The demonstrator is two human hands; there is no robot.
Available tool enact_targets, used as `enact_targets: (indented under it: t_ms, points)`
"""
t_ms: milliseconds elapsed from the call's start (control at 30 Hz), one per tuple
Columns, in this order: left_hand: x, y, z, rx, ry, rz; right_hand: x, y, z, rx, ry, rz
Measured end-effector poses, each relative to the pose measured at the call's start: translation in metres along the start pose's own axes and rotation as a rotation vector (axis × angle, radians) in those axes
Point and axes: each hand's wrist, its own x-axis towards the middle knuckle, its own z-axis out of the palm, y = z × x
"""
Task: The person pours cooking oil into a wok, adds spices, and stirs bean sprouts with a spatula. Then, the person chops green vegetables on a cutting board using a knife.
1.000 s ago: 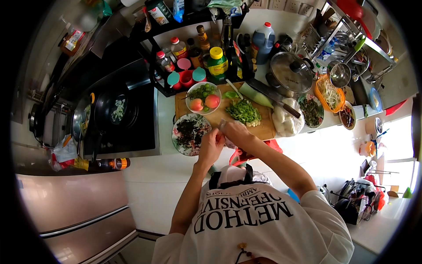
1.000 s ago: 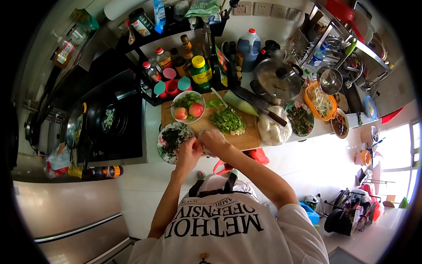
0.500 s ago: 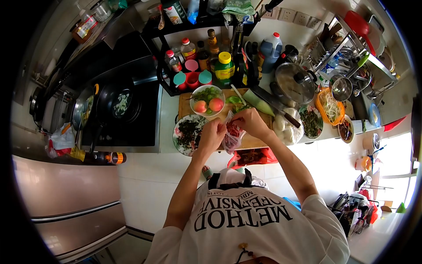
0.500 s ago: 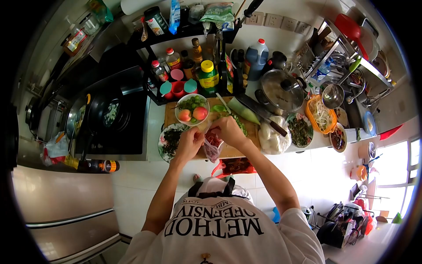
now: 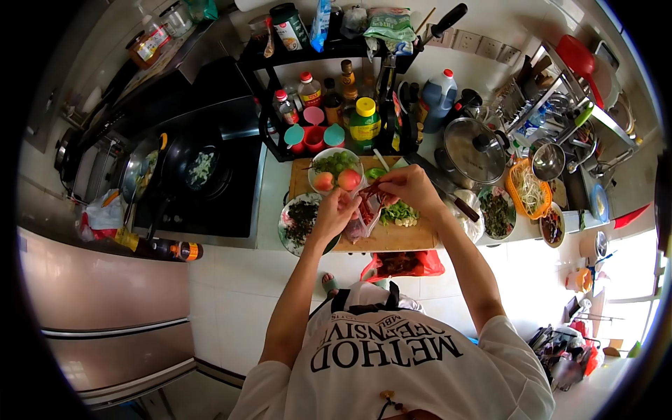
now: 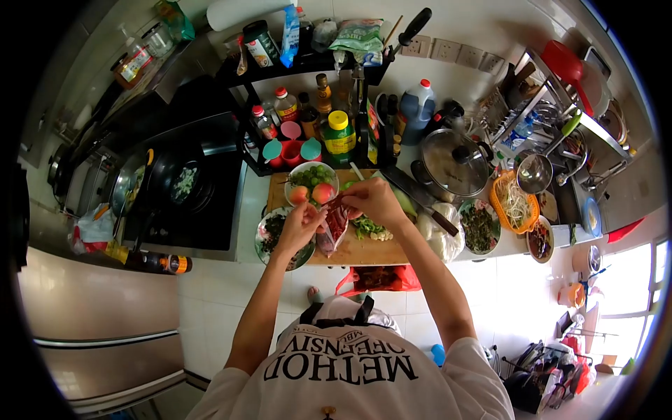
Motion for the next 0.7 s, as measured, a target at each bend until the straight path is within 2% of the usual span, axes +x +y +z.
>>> enact_targets:
  t_ms: [267,400,500,567,700]
  points:
    - [-0.017,-0.007,0.007,-0.027,0.065,-0.090,0.028,-0.031,-0.002,0.045,-0.057,-0.059]
    - [-0.037,-0.012,-0.013,-0.035,-0.019,-0.166,0.041,-0.055,0.013,-0.039,-0.019,-0.082]
    - [-0.067,-0.041,-0.044,0.007,-0.036,-0.161,0.051,-0.064,0.039,-0.106,-0.014,-0.120]
    - [-0.099,-0.063,-0.076,0.038,-0.060,-0.077,0.057,-0.071,0.061,-0.155,-0.012,-0.132]
    - [-0.176,-0.123,-0.166,0.205,-0.039,-0.008,0.078,-0.084,0.124,-0.124,-0.009,-0.136]
